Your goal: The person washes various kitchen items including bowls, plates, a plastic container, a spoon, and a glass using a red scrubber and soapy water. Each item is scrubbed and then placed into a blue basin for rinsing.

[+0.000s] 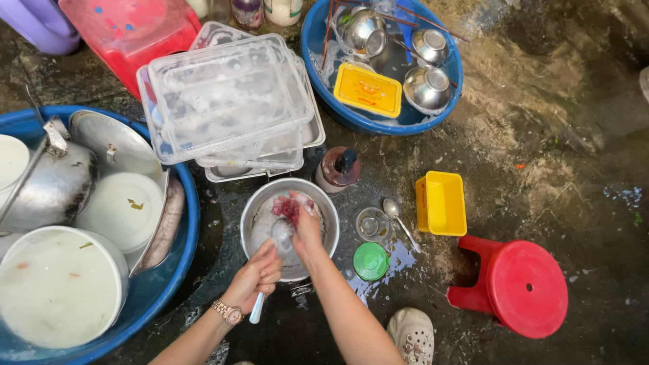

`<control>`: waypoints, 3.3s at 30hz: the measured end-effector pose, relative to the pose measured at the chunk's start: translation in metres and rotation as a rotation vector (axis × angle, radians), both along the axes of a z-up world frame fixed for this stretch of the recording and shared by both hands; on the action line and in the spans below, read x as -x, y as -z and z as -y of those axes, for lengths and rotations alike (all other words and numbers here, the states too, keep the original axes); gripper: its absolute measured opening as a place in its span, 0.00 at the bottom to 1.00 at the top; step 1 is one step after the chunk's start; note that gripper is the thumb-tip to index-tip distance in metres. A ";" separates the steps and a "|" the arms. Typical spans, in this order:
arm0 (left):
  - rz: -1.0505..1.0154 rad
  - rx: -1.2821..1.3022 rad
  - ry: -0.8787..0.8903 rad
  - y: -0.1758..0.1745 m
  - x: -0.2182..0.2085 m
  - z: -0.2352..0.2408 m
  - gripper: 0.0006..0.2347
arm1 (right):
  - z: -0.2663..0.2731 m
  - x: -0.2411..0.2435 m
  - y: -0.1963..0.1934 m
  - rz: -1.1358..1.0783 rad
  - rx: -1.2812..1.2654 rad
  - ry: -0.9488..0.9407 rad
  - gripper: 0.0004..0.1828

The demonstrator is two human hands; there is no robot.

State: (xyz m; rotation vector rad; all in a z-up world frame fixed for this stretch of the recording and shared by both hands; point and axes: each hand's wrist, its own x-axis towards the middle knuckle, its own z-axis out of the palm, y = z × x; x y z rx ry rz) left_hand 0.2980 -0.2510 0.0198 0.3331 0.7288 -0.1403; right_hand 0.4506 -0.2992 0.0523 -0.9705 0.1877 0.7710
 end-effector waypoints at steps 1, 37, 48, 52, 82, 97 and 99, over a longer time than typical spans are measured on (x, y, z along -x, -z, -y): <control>-0.015 -0.015 -0.025 0.006 -0.001 -0.005 0.06 | 0.002 0.002 -0.005 -0.088 -0.088 0.008 0.25; -0.021 -1.078 0.169 0.026 -0.003 -0.002 0.06 | 0.004 0.021 0.074 0.575 0.333 -0.105 0.12; -0.071 -1.110 0.313 0.029 -0.009 -0.011 0.10 | 0.011 0.035 0.023 -0.043 0.156 -0.268 0.14; -0.081 -1.005 0.415 0.017 0.011 0.015 0.10 | 0.010 0.025 0.007 -0.185 0.100 -0.055 0.19; 0.343 -1.089 0.212 -0.124 -0.207 -0.108 0.17 | 0.053 0.011 0.112 0.570 0.551 -0.530 0.28; -0.677 -2.287 -0.192 -0.066 0.142 -0.220 0.13 | 0.039 -0.008 0.054 1.163 1.323 -1.188 0.47; -1.233 -2.140 -0.059 -0.028 0.213 -0.233 0.29 | 0.035 -0.004 0.056 1.169 1.284 -1.252 0.45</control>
